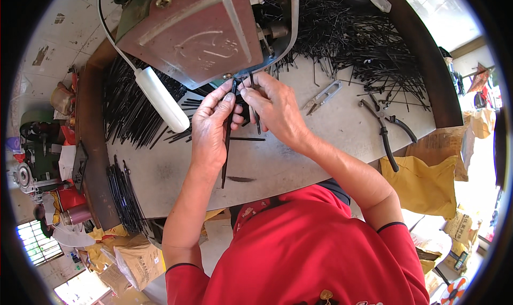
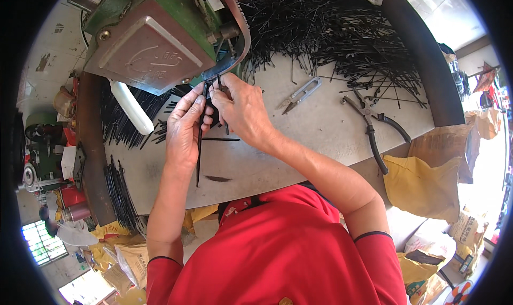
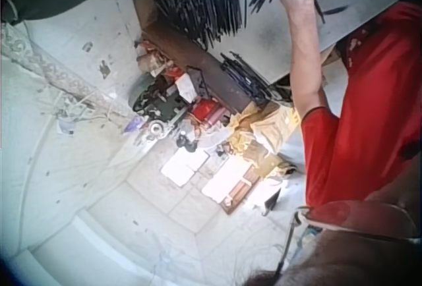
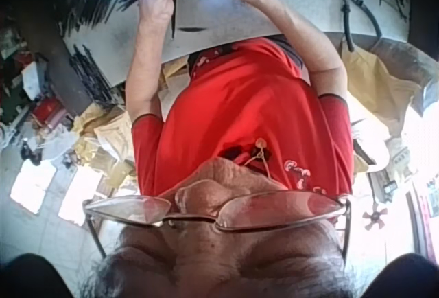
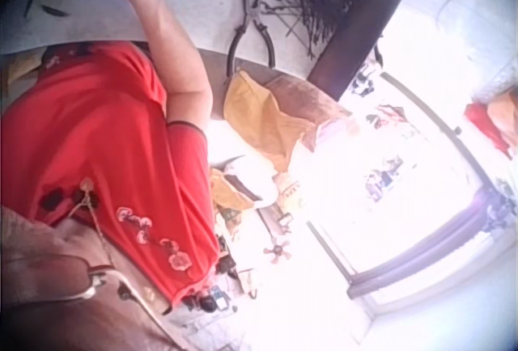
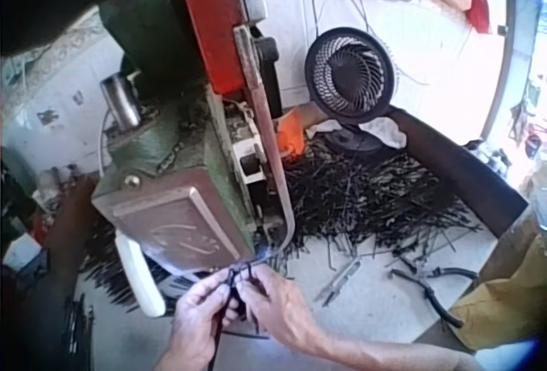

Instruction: The person inserts thin black metal rods into a stationary machine to form loops at one end. They then use pliers to bend the looped ends into a specific shape. The finished pieces are placed on the workbench, and the process is repeated with new rods.

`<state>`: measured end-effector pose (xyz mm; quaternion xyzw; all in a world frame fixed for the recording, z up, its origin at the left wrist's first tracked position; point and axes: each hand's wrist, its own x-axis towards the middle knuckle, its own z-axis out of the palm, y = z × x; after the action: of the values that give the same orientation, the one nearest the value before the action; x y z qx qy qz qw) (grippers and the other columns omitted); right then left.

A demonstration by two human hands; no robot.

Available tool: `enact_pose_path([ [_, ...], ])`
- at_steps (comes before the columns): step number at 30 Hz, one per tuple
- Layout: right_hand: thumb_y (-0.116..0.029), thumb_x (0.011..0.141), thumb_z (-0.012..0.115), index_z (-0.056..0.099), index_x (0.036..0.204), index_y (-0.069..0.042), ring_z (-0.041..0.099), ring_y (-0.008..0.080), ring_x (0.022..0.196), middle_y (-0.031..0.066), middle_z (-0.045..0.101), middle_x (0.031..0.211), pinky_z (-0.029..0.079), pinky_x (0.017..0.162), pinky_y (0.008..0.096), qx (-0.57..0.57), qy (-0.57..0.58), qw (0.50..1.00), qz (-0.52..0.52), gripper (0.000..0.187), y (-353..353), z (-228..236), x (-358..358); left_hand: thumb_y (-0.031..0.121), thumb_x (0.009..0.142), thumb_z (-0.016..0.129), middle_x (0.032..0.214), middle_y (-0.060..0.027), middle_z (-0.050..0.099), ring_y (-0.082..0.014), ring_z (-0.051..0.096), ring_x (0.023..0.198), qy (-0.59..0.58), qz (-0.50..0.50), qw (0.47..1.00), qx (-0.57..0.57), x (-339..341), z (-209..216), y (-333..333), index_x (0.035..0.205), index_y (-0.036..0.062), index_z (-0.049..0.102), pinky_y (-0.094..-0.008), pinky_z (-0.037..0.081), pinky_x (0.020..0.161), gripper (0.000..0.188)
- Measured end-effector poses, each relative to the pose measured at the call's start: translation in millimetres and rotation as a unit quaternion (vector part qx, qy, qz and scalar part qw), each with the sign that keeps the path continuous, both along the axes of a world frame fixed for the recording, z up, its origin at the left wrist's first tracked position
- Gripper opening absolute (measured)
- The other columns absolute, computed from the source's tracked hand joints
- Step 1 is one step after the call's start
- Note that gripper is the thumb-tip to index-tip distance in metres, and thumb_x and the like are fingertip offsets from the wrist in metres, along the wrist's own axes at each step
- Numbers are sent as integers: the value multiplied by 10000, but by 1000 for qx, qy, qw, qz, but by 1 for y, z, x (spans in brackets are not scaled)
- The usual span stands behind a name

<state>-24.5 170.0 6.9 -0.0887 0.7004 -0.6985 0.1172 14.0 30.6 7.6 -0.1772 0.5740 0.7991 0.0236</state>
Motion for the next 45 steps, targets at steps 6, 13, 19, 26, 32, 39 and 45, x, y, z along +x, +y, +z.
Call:
enact_pose_path([
  [6, -128, 898, 527, 551, 891, 31, 535, 127, 437, 75, 573, 569, 436, 391, 283, -2, -36, 999, 5, 161, 0, 0, -2, 95, 941, 555, 830, -17, 618, -66, 556, 666, -8, 4, 1000, 18, 0, 0, 1, 1261, 17, 539, -191, 433, 575, 329],
  [13, -114, 897, 525, 537, 875, 39, 593, 145, 483, 98, 611, 602, 484, 438, 306, -23, -19, 999, -45, 155, -10, -4, 7, 117, 953, 547, 868, 7, 584, -60, 500, 687, 10, 63, 984, 165, 5, -10, 21, 1333, 43, 480, -196, 417, 587, 392],
  [19, -82, 882, 527, 514, 884, 40, 628, 230, 519, 163, 602, 620, 501, 503, 358, 95, 118, 985, -82, 123, -11, -12, 2, 97, 946, 547, 826, -6, 607, -65, 527, 659, 36, 44, 997, 60, 2, -10, 15, 1276, 0, 523, -193, 420, 577, 345],
  [26, -94, 888, 533, 509, 883, 39, 598, 206, 505, 140, 585, 610, 476, 481, 345, 50, 40, 998, -29, 135, -5, -10, -3, 109, 937, 567, 829, -11, 628, -67, 581, 701, -15, -54, 998, -27, -6, 1, -14, 1258, 44, 554, -192, 464, 591, 328],
  [32, -116, 907, 532, 536, 901, 23, 533, 117, 483, 70, 574, 624, 420, 420, 286, 18, -16, 1000, -9, 138, -3, -4, 3, 93, 936, 564, 839, -14, 631, -71, 583, 700, -5, -6, 999, 32, -2, -5, -5, 1251, 33, 551, -193, 472, 591, 321],
  [39, -100, 899, 537, 526, 852, 29, 549, 132, 477, 86, 576, 598, 448, 450, 302, 16, 1, 999, -28, 138, -6, -1, 4, 86, 938, 556, 867, -31, 631, -79, 583, 674, -4, -3, 1000, 21, -1, -1, -4, 1247, 0, 543, -197, 468, 583, 321],
  [45, -103, 893, 548, 526, 847, 30, 552, 141, 475, 95, 578, 597, 454, 455, 314, 19, 5, 999, -28, 143, -6, -4, 1, 91, 939, 554, 857, -28, 627, -79, 581, 677, -10, 0, 1000, 15, 0, 1, -1, 1261, 0, 532, -197, 465, 583, 335],
])
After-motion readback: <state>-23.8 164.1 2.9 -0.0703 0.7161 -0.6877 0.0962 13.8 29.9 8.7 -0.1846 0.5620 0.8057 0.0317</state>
